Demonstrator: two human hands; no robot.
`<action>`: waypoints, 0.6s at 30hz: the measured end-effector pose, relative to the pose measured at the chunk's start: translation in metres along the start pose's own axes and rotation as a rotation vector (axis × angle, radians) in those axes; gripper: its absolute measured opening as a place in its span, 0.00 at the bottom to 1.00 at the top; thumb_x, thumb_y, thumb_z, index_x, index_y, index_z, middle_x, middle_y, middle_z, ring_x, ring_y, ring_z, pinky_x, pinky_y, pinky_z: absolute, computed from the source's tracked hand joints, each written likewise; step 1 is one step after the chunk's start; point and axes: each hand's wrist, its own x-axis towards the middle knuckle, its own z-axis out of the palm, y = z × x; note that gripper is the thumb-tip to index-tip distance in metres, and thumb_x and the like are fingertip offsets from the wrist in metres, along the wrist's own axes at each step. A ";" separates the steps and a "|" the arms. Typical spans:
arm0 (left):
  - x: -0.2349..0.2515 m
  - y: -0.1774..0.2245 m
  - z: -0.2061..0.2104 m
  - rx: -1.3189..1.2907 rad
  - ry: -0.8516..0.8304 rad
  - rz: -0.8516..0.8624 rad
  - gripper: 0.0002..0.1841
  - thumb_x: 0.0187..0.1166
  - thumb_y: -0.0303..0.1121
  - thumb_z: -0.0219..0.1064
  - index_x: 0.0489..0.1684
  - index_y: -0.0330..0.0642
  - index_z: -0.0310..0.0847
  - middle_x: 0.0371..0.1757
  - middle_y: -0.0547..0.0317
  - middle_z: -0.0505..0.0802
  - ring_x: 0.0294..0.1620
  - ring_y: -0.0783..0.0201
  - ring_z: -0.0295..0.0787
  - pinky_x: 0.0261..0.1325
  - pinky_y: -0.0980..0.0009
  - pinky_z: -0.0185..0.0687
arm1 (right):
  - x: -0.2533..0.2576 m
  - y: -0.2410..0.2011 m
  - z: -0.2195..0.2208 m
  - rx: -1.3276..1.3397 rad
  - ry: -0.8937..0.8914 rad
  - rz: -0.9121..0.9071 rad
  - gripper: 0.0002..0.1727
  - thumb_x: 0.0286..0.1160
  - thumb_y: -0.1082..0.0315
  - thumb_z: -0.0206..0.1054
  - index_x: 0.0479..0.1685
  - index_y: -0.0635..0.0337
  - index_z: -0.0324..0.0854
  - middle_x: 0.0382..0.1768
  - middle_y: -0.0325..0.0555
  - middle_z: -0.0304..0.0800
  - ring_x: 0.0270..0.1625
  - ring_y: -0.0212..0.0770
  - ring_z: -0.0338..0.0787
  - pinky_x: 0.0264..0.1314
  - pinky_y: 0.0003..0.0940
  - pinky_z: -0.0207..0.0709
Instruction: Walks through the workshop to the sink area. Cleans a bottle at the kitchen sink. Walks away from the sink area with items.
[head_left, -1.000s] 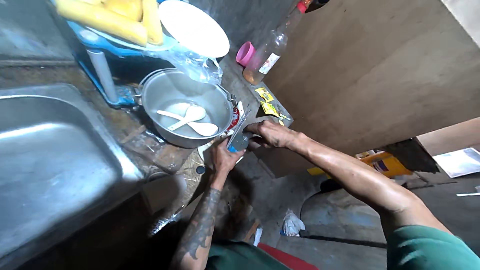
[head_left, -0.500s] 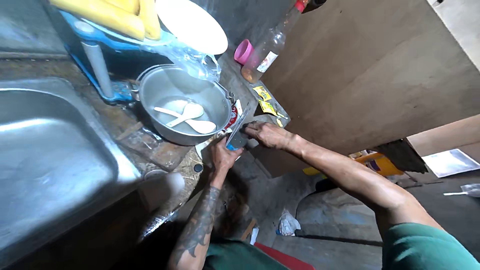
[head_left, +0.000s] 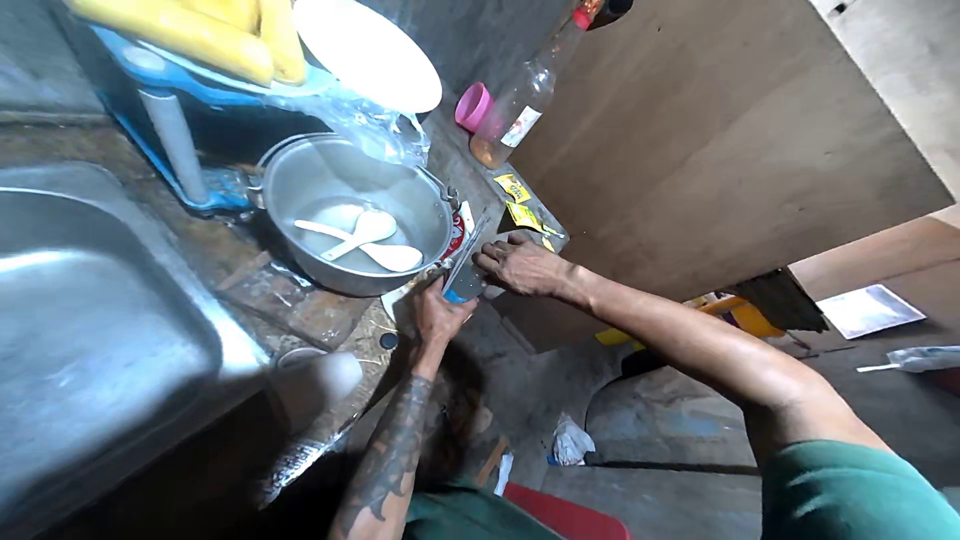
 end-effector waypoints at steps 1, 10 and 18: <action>0.000 -0.001 0.000 -0.007 0.006 0.008 0.33 0.53 0.47 0.89 0.60 0.42 0.89 0.49 0.43 0.95 0.54 0.44 0.93 0.61 0.38 0.83 | 0.002 0.006 0.004 -0.043 0.039 -0.053 0.23 0.91 0.50 0.54 0.59 0.63 0.79 0.51 0.59 0.87 0.55 0.59 0.89 0.58 0.56 0.80; -0.004 0.000 0.009 -0.036 0.047 0.048 0.24 0.57 0.38 0.86 0.53 0.42 0.91 0.44 0.44 0.96 0.46 0.44 0.94 0.53 0.37 0.85 | 0.014 -0.039 -0.001 0.261 -0.092 0.633 0.32 0.88 0.40 0.49 0.51 0.63 0.82 0.40 0.61 0.90 0.47 0.63 0.93 0.46 0.62 0.82; 0.015 0.009 -0.019 0.072 -0.079 0.084 0.32 0.52 0.47 0.90 0.57 0.43 0.88 0.47 0.44 0.95 0.51 0.45 0.93 0.57 0.35 0.83 | -0.008 -0.021 0.027 0.816 0.247 0.550 0.28 0.87 0.43 0.58 0.56 0.63 0.80 0.33 0.52 0.87 0.36 0.50 0.89 0.44 0.54 0.84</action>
